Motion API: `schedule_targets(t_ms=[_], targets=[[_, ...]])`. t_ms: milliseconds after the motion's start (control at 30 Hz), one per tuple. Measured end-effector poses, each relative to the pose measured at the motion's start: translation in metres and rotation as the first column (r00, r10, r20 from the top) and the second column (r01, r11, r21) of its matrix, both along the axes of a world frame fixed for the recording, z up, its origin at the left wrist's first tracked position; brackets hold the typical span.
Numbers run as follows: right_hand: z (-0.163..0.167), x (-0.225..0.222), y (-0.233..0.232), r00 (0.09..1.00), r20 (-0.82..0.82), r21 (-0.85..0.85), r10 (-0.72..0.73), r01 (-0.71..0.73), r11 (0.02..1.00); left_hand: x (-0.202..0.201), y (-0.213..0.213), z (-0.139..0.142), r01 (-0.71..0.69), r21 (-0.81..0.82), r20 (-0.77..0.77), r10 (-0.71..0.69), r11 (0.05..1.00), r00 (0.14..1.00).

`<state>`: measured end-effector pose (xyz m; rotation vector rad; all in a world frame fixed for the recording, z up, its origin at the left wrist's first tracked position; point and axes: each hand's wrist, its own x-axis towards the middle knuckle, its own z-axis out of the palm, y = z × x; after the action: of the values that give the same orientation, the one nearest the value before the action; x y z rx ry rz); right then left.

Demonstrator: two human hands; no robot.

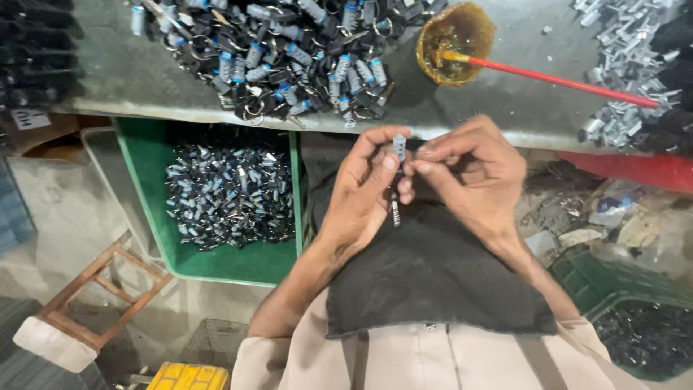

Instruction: The person picks small lock cylinder components from a green bin and works on them with both hands at a bench, then uses a red-handled brush to apply liquid from a yellow cup onto a component before setting it on the table with a pile of finished parts. The cycle repeats with additional components.

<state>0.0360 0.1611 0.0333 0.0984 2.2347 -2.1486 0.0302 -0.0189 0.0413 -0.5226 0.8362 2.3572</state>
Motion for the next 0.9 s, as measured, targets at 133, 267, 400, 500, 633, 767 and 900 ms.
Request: schedule_targets(t_ms=[133, 267, 400, 500, 633, 767, 900], targets=[[0.003, 0.000, -0.005, 0.997, 0.071, -0.066, 0.002, 0.002, 0.998, 0.008, 0.007, -0.005, -0.014, -0.020, 0.010, 0.015, 1.000, 1.000], [0.007, 0.001, -0.007, 0.995, 0.102, -0.038, -0.004, 0.008, 0.999, 0.011, 0.004, -0.009, 0.006, -0.056, -0.032, -0.008, 0.998, 0.999], [0.008, 0.001, -0.008, 0.995, 0.102, -0.068, -0.019, 0.026, 0.997, 0.011, 0.002, -0.010, 0.024, -0.077, -0.041, -0.027, 0.997, 0.999], [0.011, 0.001, -0.007, 0.996, 0.087, -0.052, -0.015, 0.019, 0.998, 0.010, 0.003, -0.007, 0.011, -0.061, -0.042, -0.014, 0.998, 0.999], [0.018, 0.003, -0.006, 0.995, 0.094, 0.015, -0.012, 0.010, 1.000, 0.009, 0.003, -0.005, 0.006, -0.052, -0.042, -0.009, 0.999, 0.999], [0.021, 0.005, -0.006, 0.994, 0.104, 0.068, -0.009, 0.002, 0.998, 0.012, 0.001, -0.006, -0.001, -0.083, -0.080, -0.006, 0.997, 0.997], [0.010, 0.004, -0.002, 0.991, 0.127, -0.104, 0.036, -0.023, 0.994, 0.013, 0.000, -0.009, 0.018, -0.126, -0.148, -0.037, 0.992, 0.988]])
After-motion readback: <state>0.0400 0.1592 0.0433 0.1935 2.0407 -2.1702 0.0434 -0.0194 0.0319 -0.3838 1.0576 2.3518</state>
